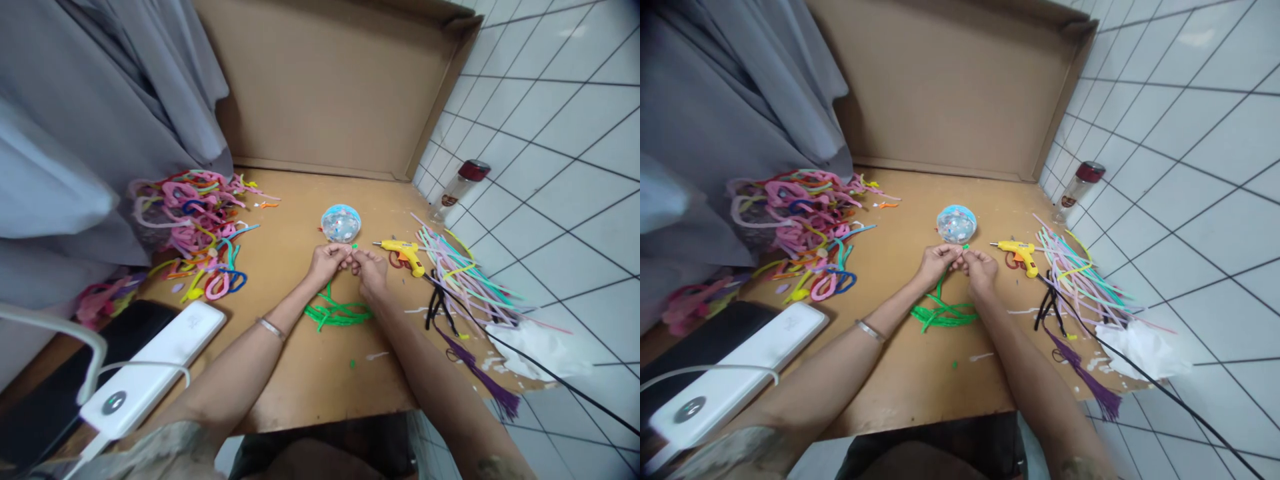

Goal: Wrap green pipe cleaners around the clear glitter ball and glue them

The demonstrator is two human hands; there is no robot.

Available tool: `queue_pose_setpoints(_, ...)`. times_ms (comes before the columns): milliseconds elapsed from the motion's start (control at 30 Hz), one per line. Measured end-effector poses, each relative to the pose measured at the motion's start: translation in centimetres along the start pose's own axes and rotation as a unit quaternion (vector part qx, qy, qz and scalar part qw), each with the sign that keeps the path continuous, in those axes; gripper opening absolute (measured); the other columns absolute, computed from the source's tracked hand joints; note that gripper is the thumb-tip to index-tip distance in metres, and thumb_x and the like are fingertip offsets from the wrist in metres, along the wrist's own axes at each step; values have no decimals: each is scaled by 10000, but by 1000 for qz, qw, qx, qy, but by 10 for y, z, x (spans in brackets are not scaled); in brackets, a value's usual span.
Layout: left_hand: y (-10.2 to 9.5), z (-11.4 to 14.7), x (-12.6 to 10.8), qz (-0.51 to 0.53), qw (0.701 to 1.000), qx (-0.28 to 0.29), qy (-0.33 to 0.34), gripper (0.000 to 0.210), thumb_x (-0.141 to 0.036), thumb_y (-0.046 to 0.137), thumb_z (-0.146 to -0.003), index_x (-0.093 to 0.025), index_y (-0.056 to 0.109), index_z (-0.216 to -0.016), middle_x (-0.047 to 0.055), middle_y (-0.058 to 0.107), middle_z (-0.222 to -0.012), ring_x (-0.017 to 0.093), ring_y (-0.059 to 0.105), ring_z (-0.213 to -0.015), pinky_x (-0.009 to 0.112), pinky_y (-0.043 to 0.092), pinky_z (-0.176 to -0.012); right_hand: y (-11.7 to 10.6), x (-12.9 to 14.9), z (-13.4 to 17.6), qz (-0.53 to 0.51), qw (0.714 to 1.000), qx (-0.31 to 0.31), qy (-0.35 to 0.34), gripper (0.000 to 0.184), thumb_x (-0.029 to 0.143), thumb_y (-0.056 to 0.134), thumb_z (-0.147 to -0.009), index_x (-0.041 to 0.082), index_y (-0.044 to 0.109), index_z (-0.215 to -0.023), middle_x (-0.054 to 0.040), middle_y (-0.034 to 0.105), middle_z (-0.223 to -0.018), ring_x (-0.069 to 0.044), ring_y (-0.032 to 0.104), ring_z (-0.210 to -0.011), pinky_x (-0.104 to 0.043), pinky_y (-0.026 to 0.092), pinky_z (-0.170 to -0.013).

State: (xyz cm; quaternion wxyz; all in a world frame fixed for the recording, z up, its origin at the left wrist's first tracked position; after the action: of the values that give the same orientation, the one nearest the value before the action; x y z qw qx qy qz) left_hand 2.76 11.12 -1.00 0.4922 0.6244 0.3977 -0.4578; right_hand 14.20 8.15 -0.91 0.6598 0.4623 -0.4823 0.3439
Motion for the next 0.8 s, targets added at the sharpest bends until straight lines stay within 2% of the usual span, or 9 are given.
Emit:
queue_pose_setpoints(200,-1,-2,4,-4,1000,4,8,306,-426,762,-661,-131,697,-711,-10,617,-566,62,491,-473,198,391,-491,-3,5,-1,19,999,-14,-37,127,252,687,-571,171,594,-542,39,591,-470,-59,446,-408,-195,353,-433)
queue_pose_setpoints(800,-3,-3,0,-25,999,-17,24,227,-346,717,-685,-120,698,-675,-10,610,-541,59,484,-458,200,407,-504,0,12,-3,73,992,21,-99,142,303,651,-606,185,579,-575,37,585,-497,-81,465,-452,-222,366,-480)
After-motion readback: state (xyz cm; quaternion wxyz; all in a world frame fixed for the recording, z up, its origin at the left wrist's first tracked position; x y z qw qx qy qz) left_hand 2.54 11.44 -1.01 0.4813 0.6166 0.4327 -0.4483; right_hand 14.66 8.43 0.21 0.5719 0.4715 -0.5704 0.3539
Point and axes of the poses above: each hand's wrist, its own z-axis away from the middle knuckle, its own y-axis out of the palm, x = y × z, the point moved 8 cm from there along -z, towards the middle knuckle
